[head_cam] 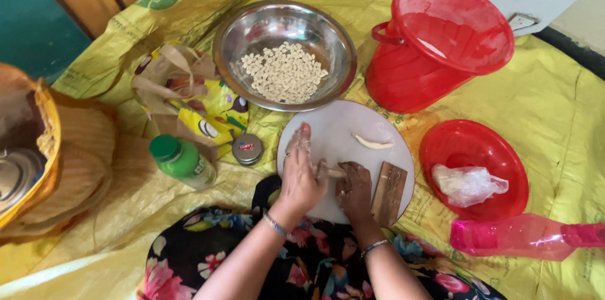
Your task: The person rolls a piece of dough into a long rope on a white cutting board, then pinches off small pieces and rolls them into tiny balls. The small dough balls are placed into a metal bowl. The person repeats this process with additional dough pieces.
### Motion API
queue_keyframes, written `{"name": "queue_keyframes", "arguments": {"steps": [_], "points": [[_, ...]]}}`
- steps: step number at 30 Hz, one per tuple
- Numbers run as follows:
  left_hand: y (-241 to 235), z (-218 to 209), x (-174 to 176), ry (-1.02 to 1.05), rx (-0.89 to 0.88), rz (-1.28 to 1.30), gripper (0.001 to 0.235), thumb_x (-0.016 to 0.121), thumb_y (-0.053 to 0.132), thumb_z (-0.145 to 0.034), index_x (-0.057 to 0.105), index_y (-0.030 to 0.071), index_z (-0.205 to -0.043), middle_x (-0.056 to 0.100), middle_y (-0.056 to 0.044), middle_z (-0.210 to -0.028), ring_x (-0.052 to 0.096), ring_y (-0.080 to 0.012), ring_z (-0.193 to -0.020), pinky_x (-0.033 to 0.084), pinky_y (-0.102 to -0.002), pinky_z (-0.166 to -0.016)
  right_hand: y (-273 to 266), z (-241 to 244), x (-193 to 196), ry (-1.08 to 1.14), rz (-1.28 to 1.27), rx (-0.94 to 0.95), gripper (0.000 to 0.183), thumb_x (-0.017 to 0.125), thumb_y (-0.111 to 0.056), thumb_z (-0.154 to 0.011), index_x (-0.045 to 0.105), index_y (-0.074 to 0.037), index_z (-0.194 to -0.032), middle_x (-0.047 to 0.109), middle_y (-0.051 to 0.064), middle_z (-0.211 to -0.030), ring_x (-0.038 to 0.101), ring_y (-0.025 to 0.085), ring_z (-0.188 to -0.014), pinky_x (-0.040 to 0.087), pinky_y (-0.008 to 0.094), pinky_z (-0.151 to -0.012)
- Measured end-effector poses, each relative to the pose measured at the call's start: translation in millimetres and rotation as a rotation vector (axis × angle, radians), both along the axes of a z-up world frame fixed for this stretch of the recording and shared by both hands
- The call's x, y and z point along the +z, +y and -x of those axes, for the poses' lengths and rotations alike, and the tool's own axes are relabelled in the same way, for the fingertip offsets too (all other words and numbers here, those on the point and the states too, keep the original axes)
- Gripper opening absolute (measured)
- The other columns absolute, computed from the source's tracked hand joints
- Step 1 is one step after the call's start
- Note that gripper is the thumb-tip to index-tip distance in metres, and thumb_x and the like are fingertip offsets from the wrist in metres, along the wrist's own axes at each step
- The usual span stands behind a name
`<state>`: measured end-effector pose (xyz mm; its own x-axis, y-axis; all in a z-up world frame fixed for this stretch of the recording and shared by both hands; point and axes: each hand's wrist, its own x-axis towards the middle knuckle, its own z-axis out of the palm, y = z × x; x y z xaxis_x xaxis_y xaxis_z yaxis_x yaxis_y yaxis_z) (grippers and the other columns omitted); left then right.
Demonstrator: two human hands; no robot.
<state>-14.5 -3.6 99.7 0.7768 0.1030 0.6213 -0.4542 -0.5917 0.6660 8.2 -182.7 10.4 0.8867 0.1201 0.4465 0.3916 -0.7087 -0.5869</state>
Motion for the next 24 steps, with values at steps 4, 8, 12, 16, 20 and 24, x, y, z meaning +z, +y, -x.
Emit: {"name": "queue_keyframes", "arguments": {"steps": [4, 8, 12, 16, 20, 24], "points": [[2, 60, 57, -0.268, -0.123, 0.020, 0.086, 0.059, 0.019, -0.087, 0.018, -0.009, -0.158, 0.026, -0.032, -0.162, 0.029, -0.0491, -0.151, 0.025, -0.052, -0.126, 2, -7, -5, 0.006, -0.026, -0.048, 0.038, 0.064, 0.003, -0.084, 0.070, -0.003, -0.121, 0.065, 0.017, -0.124, 0.060, 0.035, -0.117, 0.052, 0.043, -0.098], [20, 66, 68, -0.352, -0.036, -0.131, 0.087, 0.058, 0.020, -0.092, 0.011, -0.002, -0.161, 0.023, -0.029, -0.165, 0.027, -0.0468, -0.153, 0.023, -0.053, -0.130, 6, -10, -13, -0.061, 0.073, -0.055, 0.034, 0.065, -0.004, -0.089, 0.065, 0.000, -0.123, 0.063, 0.018, -0.129, 0.057, 0.037, -0.124, 0.048, 0.048, -0.105], [35, 53, 52, -0.229, 0.142, -0.138, 0.088, 0.061, 0.016, -0.099, 0.004, -0.001, -0.163, 0.021, -0.027, -0.168, 0.025, -0.0468, -0.157, 0.020, -0.054, -0.133, 9, -3, -21, 0.012, 0.244, -0.108, 0.047, 0.065, -0.012, -0.092, 0.055, 0.004, -0.135, 0.058, 0.020, -0.141, 0.047, 0.040, -0.138, 0.033, 0.057, -0.116], [47, 13, 20, 0.155, 0.238, -0.023, 0.089, 0.066, 0.012, -0.090, 0.013, -0.009, -0.158, 0.027, -0.035, -0.162, 0.029, -0.0531, -0.150, 0.022, -0.057, -0.125, 20, -5, -34, 0.166, 0.397, -0.044, 0.066, 0.059, -0.029, -0.095, 0.041, 0.006, -0.148, 0.043, 0.026, -0.154, 0.035, 0.041, -0.146, 0.024, 0.060, -0.116], [50, -20, -13, 0.303, 0.181, 0.012, 0.089, 0.069, 0.015, -0.090, 0.017, -0.009, -0.158, 0.033, -0.036, -0.157, 0.035, -0.0533, -0.144, 0.026, -0.056, -0.121, 23, -33, -53, 0.231, 0.594, -0.041, 0.075, 0.052, -0.046, -0.099, 0.037, 0.005, -0.152, 0.032, 0.029, -0.159, 0.028, 0.043, -0.149, 0.024, 0.060, -0.118], [53, -27, -27, 0.524, 0.118, -0.005, 0.090, 0.072, 0.016, -0.087, 0.021, -0.007, -0.157, 0.037, -0.037, -0.150, 0.037, -0.0538, -0.140, 0.029, -0.057, -0.117, 29, -88, -63, 0.269, 0.658, -0.103, 0.077, 0.042, -0.053, -0.103, 0.031, 0.001, -0.157, 0.026, 0.027, -0.164, 0.023, 0.042, -0.154, 0.022, 0.059, -0.119]]}}
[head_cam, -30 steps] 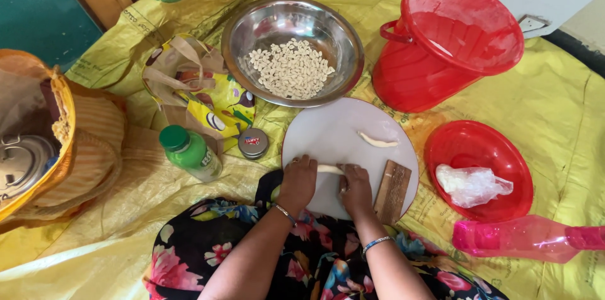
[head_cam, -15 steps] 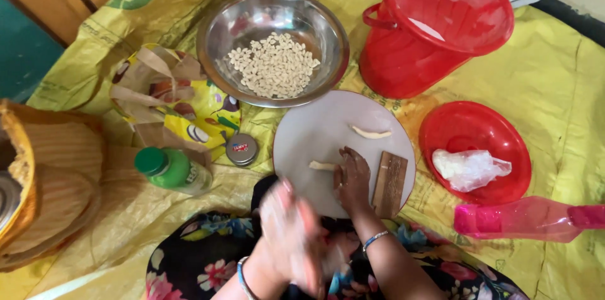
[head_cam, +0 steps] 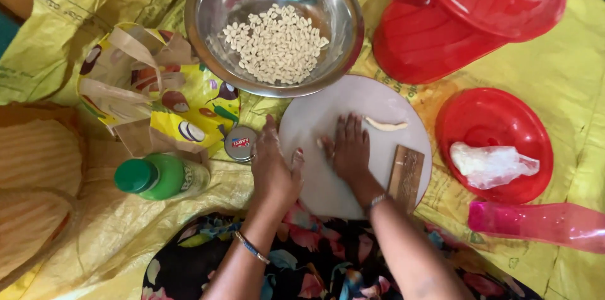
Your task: The person rolls a piece of dough into a long rope on a white cutting board, then pinches off small pieces and rolls them into tiny balls. The small dough balls are placed into a metal bowl. The person repeats this process with additional dough pieces.
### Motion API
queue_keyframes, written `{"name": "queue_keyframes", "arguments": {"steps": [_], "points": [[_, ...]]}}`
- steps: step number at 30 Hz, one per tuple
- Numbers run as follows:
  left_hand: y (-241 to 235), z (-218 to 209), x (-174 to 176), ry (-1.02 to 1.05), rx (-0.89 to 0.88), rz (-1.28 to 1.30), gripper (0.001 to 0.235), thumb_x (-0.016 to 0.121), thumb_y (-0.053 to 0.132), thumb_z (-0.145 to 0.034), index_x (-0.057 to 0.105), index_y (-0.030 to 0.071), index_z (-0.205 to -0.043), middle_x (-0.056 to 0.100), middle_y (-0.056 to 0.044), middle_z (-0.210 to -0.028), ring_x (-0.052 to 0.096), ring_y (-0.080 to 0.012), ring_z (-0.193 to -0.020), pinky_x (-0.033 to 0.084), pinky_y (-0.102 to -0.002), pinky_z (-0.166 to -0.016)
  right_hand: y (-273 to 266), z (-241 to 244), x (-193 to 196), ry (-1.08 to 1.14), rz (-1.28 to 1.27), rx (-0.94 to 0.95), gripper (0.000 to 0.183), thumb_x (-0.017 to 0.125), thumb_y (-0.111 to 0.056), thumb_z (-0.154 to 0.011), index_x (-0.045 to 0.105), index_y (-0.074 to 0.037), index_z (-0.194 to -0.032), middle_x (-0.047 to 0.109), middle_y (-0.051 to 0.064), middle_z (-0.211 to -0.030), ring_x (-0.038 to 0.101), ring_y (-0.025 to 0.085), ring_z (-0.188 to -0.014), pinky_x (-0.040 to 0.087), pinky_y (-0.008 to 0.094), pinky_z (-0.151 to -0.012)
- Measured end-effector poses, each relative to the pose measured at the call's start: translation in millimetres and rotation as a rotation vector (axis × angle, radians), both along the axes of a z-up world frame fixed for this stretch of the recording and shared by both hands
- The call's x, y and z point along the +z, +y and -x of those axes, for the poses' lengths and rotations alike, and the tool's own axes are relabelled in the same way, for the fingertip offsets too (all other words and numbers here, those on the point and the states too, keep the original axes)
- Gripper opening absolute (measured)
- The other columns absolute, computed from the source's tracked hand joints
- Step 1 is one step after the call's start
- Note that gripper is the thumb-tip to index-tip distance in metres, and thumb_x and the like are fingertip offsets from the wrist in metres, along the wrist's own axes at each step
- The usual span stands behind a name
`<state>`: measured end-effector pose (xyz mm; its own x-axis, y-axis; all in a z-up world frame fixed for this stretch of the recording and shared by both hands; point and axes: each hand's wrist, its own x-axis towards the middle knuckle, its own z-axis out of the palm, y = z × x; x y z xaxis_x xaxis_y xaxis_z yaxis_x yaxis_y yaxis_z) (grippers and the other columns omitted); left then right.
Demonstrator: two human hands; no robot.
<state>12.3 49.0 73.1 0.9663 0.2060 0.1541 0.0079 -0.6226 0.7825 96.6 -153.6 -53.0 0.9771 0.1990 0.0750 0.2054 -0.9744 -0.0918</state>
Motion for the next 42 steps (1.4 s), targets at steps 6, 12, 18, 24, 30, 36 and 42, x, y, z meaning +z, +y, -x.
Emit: {"name": "queue_keyframes", "arguments": {"steps": [6, 12, 18, 24, 30, 36, 42], "points": [[2, 8, -1, 0.353, -0.191, -0.229, 0.076, 0.070, 0.034, -0.087, 0.039, 0.001, -0.148, 0.051, -0.025, -0.140, 0.051, -0.0456, -0.125, 0.042, -0.053, -0.103, 3, -97, 15, 0.236, 0.094, -0.075, 0.087, 0.029, -0.061, -0.101, 0.012, -0.002, -0.162, 0.007, 0.018, -0.169, 0.005, 0.033, -0.156, 0.009, 0.059, -0.121], [-2, 4, -15, 0.722, -0.341, -0.409, 0.056, 0.060, 0.050, -0.096, 0.056, 0.003, -0.127, 0.067, -0.017, -0.118, 0.065, -0.0357, -0.111, 0.050, -0.051, -0.095, 8, -108, 25, 0.204, 0.106, -0.030, 0.078, 0.030, -0.056, -0.104, 0.017, -0.005, -0.161, 0.011, 0.015, -0.170, 0.008, 0.032, -0.157, 0.011, 0.057, -0.123], [-9, 2, -38, 0.706, -0.336, -0.504, 0.051, 0.062, 0.052, -0.096, 0.067, 0.003, -0.111, 0.073, -0.015, -0.105, 0.072, -0.0331, -0.100, 0.056, -0.045, -0.086, 8, -56, 22, 0.091, 0.116, 0.102, 0.062, 0.032, -0.045, -0.105, 0.027, -0.019, -0.161, 0.020, 0.014, -0.168, 0.017, 0.035, -0.154, 0.019, 0.061, -0.118], [-16, 8, -63, 0.678, -0.335, -0.638, 0.044, 0.063, 0.049, -0.095, 0.071, 0.009, -0.112, 0.070, -0.011, -0.115, 0.067, -0.0312, -0.110, 0.052, -0.047, -0.091, 6, 22, 30, 0.082, 0.081, 0.151, 0.057, 0.040, -0.039, -0.106, 0.032, -0.024, -0.159, 0.025, 0.010, -0.168, 0.022, 0.035, -0.155, 0.023, 0.060, -0.118], [-12, 7, -67, 0.715, -0.254, -0.598, 0.031, 0.063, 0.034, -0.094, 0.076, 0.012, -0.111, 0.073, -0.011, -0.116, 0.069, -0.0318, -0.110, 0.054, -0.045, -0.091, -2, 97, 39, 0.083, 0.015, 0.223, 0.067, 0.045, -0.042, -0.101, 0.028, -0.012, -0.159, 0.022, 0.014, -0.166, 0.020, 0.038, -0.152, 0.015, 0.061, -0.118], [-4, 3, -61, 0.825, -0.202, -0.523, 0.028, 0.061, 0.027, -0.092, 0.078, 0.012, -0.108, 0.074, -0.012, -0.119, 0.070, -0.0330, -0.111, 0.055, -0.047, -0.090, -1, 121, 43, 0.204, -0.018, 0.170, 0.067, 0.041, -0.043, -0.104, 0.025, -0.008, -0.159, 0.019, 0.015, -0.167, 0.016, 0.037, -0.153, 0.009, 0.060, -0.119], [-9, 0, -54, 0.941, -0.244, -0.521, 0.035, 0.065, 0.031, -0.091, 0.074, 0.011, -0.118, 0.070, -0.012, -0.128, 0.066, -0.0338, -0.119, 0.050, -0.054, -0.096, 25, 96, 19, 0.152, 0.024, 0.130, 0.072, 0.040, -0.048, -0.102, 0.027, -0.003, -0.158, 0.019, 0.018, -0.167, 0.017, 0.036, -0.155, 0.011, 0.066, -0.119]]}}
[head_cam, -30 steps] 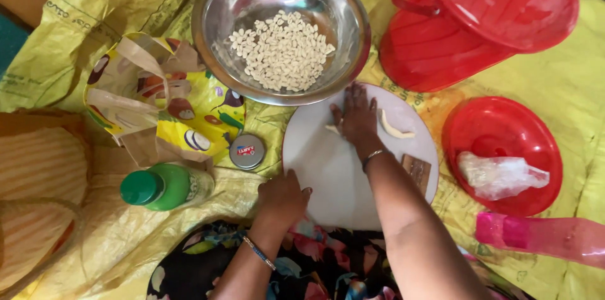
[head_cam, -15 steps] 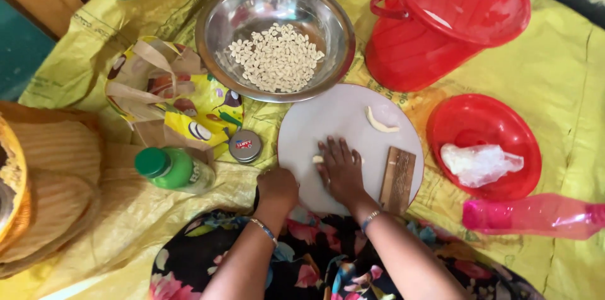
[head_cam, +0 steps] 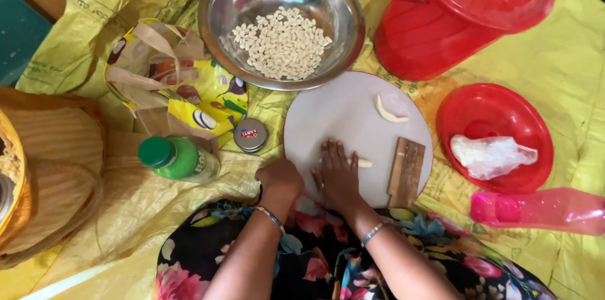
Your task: The person rolls a piece of dough into a long rope on a white cutting board, then pinches off small pieces and rolls them into tiny balls. The small dough balls are placed into a metal bowl. The person repeats this process with additional dough pieces.
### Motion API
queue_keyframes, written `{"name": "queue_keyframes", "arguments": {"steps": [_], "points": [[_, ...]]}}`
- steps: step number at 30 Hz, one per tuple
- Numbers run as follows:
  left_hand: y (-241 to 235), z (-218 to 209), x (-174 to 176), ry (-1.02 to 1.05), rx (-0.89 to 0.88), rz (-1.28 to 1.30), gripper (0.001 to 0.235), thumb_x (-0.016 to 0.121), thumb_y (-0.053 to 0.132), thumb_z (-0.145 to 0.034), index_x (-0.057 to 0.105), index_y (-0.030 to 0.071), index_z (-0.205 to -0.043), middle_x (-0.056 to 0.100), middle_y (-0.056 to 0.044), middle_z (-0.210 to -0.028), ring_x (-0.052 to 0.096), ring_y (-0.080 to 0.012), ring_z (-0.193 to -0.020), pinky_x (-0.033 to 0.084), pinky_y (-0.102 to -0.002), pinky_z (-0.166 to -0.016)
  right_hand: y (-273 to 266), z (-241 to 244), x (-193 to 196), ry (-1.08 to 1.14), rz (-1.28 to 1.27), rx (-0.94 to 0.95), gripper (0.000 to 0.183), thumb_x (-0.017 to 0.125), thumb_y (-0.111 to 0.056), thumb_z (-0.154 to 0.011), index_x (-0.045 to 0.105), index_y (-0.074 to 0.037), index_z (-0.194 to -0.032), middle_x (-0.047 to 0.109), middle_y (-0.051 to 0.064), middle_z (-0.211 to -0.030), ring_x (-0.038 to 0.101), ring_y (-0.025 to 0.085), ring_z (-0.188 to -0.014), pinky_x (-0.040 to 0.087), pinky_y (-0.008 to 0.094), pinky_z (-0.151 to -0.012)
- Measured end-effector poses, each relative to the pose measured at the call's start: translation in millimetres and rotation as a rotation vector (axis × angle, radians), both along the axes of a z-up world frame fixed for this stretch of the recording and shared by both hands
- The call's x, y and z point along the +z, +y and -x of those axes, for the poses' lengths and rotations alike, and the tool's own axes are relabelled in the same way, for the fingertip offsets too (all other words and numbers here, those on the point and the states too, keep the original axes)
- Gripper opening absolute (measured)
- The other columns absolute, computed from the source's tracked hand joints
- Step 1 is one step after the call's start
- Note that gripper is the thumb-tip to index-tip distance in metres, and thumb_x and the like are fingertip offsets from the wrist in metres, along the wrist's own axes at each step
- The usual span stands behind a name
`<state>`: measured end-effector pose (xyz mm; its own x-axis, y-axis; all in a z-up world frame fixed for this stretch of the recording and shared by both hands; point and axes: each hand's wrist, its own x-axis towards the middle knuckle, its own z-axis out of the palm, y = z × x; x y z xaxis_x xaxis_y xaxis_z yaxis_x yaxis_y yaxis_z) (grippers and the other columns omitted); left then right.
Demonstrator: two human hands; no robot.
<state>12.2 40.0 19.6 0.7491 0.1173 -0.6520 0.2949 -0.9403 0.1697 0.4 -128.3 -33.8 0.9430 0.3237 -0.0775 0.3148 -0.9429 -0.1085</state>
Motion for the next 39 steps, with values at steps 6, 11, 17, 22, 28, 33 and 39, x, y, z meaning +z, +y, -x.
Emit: {"name": "queue_keyframes", "arguments": {"steps": [6, 11, 17, 22, 28, 33, 39], "points": [[-3, -6, 4, 0.040, 0.041, 0.003, 0.032, 0.066, 0.031, -0.093, 0.075, 0.011, -0.117, 0.069, -0.012, -0.127, 0.065, -0.0324, -0.120, 0.050, -0.051, -0.097, 23, -99, -24, -0.030, 0.008, -0.095, 0.074, 0.034, -0.051, -0.104, 0.021, -0.004, -0.160, 0.014, 0.018, -0.169, 0.012, 0.036, -0.156, 0.009, 0.074, -0.115], [-3, -4, 5, 0.045, 0.016, 0.039, 0.026, 0.064, 0.028, -0.094, 0.077, 0.012, -0.110, 0.074, -0.010, -0.118, 0.069, -0.0311, -0.113, 0.047, -0.047, -0.097, 21, -190, -13, 0.116, 0.060, -0.188, 0.076, 0.026, -0.054, -0.105, 0.011, -0.006, -0.162, 0.003, 0.016, -0.171, -0.003, 0.034, -0.158, 0.002, 0.075, -0.115], [-2, -10, 14, 0.085, -0.011, 0.043, 0.026, 0.066, 0.028, -0.093, 0.078, 0.011, -0.109, 0.075, -0.009, -0.116, 0.069, -0.0309, -0.111, 0.047, -0.046, -0.095, 24, -207, 4, 0.126, 0.101, -0.211, 0.074, 0.024, -0.052, -0.103, 0.011, -0.009, -0.162, 0.002, 0.012, -0.171, -0.006, 0.034, -0.155, -0.002, 0.073, -0.115], [-3, -10, 9, 0.098, -0.044, 0.020, 0.028, 0.070, 0.027, -0.090, 0.076, 0.011, -0.112, 0.074, -0.009, -0.119, 0.069, -0.0302, -0.112, 0.046, -0.045, -0.096, 36, -167, 9, 0.060, 0.169, -0.120, 0.078, 0.024, -0.058, -0.104, 0.015, -0.005, -0.161, 0.008, 0.014, -0.171, 0.000, 0.031, -0.157, 0.001, 0.069, -0.119], [-3, -12, 0, 0.041, -0.045, 0.010, 0.030, 0.066, 0.030, -0.093, 0.076, 0.012, -0.116, 0.071, -0.008, -0.124, 0.067, -0.0299, -0.117, 0.047, -0.048, -0.097, 45, -93, -2, -0.046, 0.040, -0.081, 0.079, 0.035, -0.054, -0.102, 0.020, -0.004, -0.161, 0.016, 0.014, -0.169, 0.012, 0.034, -0.156, 0.011, 0.066, -0.119], [-1, -7, -2, 0.009, -0.054, 0.032, 0.032, 0.065, 0.033, -0.093, 0.076, 0.015, -0.117, 0.071, -0.007, -0.127, 0.066, -0.0301, -0.120, 0.049, -0.050, -0.097, 37, -31, -18, -0.158, -0.120, 0.050, 0.075, 0.047, -0.045, -0.102, 0.025, -0.001, -0.159, 0.019, 0.023, -0.167, 0.016, 0.041, -0.154, 0.018, 0.061, -0.118], [-1, -2, -3, -0.047, 0.024, 0.042, 0.032, 0.062, 0.031, -0.093, 0.074, 0.014, -0.118, 0.071, -0.010, -0.126, 0.066, -0.0321, -0.118, 0.050, -0.050, -0.094, -6, -13, -30, -0.208, -0.359, 0.006, 0.054, 0.052, -0.037, -0.101, 0.043, -0.009, -0.147, 0.031, 0.015, -0.168, 0.024, 0.035, -0.161, 0.023, 0.058, -0.129]]}}
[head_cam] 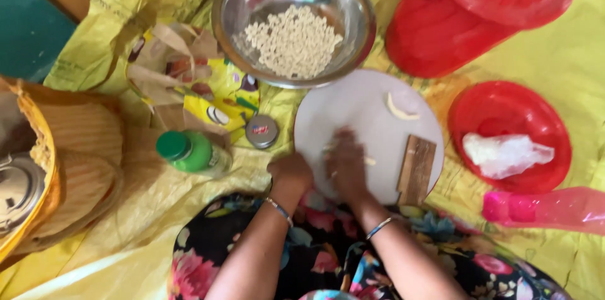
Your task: The person rolls a piece of dough into a long rope on a white cutting board, then pinches off small pieces and rolls them into tiny balls. The small dough balls are placed into a metal bowl. The person repeats this process with additional dough pieces.
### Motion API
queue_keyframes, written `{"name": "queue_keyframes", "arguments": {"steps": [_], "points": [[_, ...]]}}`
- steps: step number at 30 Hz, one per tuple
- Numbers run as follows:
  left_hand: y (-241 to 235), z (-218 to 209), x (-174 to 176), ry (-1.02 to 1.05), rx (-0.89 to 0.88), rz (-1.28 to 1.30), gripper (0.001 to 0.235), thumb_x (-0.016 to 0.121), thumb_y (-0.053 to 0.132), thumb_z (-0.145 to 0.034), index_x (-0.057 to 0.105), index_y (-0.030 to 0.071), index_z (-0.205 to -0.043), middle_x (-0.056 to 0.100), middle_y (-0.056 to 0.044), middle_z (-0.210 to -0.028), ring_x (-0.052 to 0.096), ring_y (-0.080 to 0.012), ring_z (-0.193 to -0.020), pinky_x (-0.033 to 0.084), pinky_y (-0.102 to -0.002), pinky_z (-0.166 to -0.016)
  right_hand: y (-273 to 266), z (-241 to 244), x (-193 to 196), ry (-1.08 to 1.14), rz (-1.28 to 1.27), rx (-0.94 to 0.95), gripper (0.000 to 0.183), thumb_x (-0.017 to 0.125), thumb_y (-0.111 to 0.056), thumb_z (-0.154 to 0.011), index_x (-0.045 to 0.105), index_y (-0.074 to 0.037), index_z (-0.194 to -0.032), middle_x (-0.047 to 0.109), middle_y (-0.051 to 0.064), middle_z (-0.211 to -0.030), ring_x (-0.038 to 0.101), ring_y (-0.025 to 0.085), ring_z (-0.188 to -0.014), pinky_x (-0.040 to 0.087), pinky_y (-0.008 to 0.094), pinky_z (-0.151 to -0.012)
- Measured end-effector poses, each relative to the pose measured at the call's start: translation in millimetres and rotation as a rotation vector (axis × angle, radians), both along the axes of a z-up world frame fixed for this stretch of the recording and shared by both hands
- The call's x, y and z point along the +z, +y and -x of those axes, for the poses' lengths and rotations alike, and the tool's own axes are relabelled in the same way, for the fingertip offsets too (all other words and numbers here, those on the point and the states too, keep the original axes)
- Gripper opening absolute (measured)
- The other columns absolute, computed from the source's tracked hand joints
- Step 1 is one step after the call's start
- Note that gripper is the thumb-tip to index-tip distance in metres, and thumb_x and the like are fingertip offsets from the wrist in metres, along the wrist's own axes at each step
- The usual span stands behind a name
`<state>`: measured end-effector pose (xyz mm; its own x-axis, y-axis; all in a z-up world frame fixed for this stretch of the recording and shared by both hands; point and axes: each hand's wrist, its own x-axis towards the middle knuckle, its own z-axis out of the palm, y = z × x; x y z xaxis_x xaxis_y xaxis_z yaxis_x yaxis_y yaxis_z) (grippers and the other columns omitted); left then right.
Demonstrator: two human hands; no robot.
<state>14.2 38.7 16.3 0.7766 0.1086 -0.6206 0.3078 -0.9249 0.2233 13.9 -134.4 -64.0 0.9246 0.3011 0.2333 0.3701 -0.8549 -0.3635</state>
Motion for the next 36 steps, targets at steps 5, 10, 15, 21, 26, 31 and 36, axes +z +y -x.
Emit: {"name": "queue_keyframes", "arguments": {"steps": [5, 10, 15, 21, 26, 31, 36], "points": [[1, -1, -1, 0.016, 0.009, -0.010, 0.031, 0.063, 0.026, -0.091, 0.073, 0.012, -0.117, 0.072, -0.012, -0.123, 0.068, -0.0324, -0.116, 0.051, -0.048, -0.092, -23, -9, 6, 0.147, 0.156, -0.269, 0.074, 0.044, -0.043, -0.105, 0.027, 0.006, -0.157, 0.019, 0.029, -0.166, 0.013, 0.046, -0.155, 0.014, 0.069, -0.117], [2, 2, 3, 0.019, -0.006, -0.029, 0.033, 0.066, 0.027, -0.090, 0.072, 0.012, -0.118, 0.072, -0.011, -0.123, 0.068, -0.0314, -0.115, 0.051, -0.048, -0.092, -16, -48, 13, 0.254, 0.242, -0.268, 0.077, 0.037, -0.052, -0.103, 0.023, -0.003, -0.160, 0.012, 0.023, -0.168, 0.006, 0.042, -0.155, 0.009, 0.068, -0.118], [-1, -2, 10, 0.089, -0.065, -0.094, 0.040, 0.070, 0.034, -0.089, 0.068, 0.014, -0.123, 0.066, -0.010, -0.130, 0.063, -0.0304, -0.121, 0.051, -0.049, -0.094, -11, -123, 25, 0.358, 0.320, -0.276, 0.080, 0.029, -0.057, -0.103, 0.013, -0.006, -0.163, 0.005, 0.018, -0.171, 0.000, 0.038, -0.157, 0.005, 0.070, -0.118], [-2, -3, 11, 0.083, -0.069, -0.063, 0.038, 0.062, 0.036, -0.096, 0.066, 0.012, -0.125, 0.069, -0.009, -0.127, 0.066, -0.0301, -0.119, 0.051, -0.048, -0.094, 0, -186, 48, 0.419, 0.344, -0.337, 0.083, 0.025, -0.061, -0.102, 0.008, -0.008, -0.163, 0.001, 0.012, -0.171, -0.003, 0.033, -0.157, 0.002, 0.068, -0.119], [0, -2, -1, 0.059, -0.048, -0.035, 0.036, 0.062, 0.027, -0.093, 0.063, 0.010, -0.124, 0.069, -0.010, -0.125, 0.066, -0.0305, -0.116, 0.050, -0.048, -0.094, -2, -189, 40, 0.343, 0.332, -0.264, 0.078, 0.026, -0.058, -0.104, 0.015, -0.008, -0.163, 0.008, 0.011, -0.172, 0.002, 0.031, -0.158, 0.007, 0.066, -0.120], [1, -2, 0, 0.079, -0.078, -0.037, 0.036, 0.062, 0.026, -0.092, 0.063, 0.009, -0.124, 0.070, -0.011, -0.124, 0.067, -0.0309, -0.115, 0.049, -0.049, -0.094, -6, -154, 31, 0.252, 0.417, -0.119, 0.072, 0.029, -0.053, -0.103, 0.019, -0.012, -0.162, 0.013, 0.011, -0.170, 0.008, 0.032, -0.155, 0.012, 0.062, -0.119], [0, -2, 3, 0.071, -0.062, -0.038, 0.035, 0.064, 0.025, -0.091, 0.068, 0.010, -0.122, 0.071, -0.011, -0.124, 0.067, -0.0304, -0.115, 0.050, -0.047, -0.094, -9, -93, 30, 0.120, 0.393, -0.068, 0.060, 0.036, -0.044, -0.105, 0.033, -0.021, -0.160, 0.022, 0.009, -0.169, 0.017, 0.033, -0.156, 0.021, 0.066, -0.116]]}}
